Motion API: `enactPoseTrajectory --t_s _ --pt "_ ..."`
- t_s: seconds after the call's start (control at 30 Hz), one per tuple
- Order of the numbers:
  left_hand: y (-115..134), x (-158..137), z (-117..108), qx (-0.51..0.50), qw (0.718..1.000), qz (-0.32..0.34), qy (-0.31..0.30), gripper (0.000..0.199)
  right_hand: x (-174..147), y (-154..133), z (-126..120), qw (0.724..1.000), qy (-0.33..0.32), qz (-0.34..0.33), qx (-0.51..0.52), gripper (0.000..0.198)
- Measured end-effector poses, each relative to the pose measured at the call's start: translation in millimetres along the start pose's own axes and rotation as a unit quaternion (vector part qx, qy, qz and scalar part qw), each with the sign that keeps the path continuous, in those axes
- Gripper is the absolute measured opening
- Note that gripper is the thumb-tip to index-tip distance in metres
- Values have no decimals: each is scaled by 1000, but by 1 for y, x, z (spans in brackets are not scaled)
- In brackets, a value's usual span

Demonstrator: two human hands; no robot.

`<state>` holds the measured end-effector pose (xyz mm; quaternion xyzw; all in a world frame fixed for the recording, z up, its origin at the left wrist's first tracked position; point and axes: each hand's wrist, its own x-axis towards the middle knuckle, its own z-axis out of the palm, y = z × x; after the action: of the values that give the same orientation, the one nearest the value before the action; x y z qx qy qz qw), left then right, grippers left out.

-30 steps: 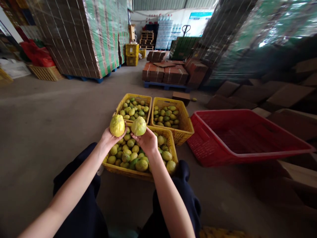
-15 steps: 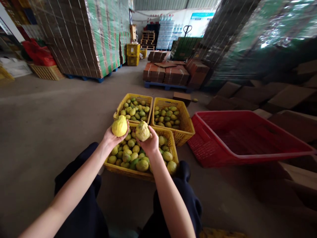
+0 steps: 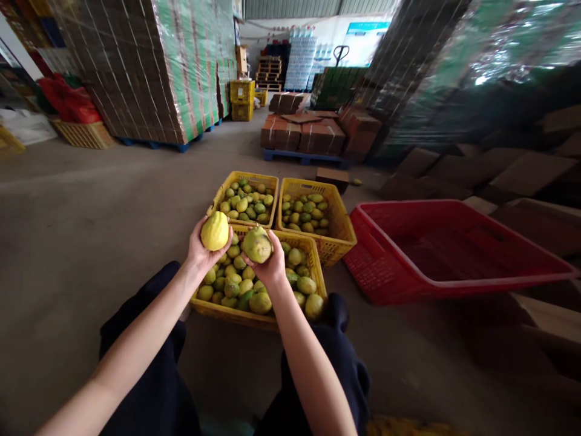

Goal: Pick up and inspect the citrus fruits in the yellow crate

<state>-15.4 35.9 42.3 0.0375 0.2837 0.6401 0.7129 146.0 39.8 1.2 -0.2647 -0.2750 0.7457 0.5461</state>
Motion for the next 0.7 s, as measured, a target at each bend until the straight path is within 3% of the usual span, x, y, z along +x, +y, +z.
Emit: enactPoseTrajectory --t_s 0.2,0.5,0.7 --pt "-3 -6 6 17 995 -100 20 35 3 -9 -7 994 94 -34 38 27" --pt "-16 -12 6 -34 995 -93 33 20 13 -2 -16 997 79 15 -2 35" --pt "-14 -6 11 -63 981 -164 80 38 10 0 -1 988 135 67 31 18"
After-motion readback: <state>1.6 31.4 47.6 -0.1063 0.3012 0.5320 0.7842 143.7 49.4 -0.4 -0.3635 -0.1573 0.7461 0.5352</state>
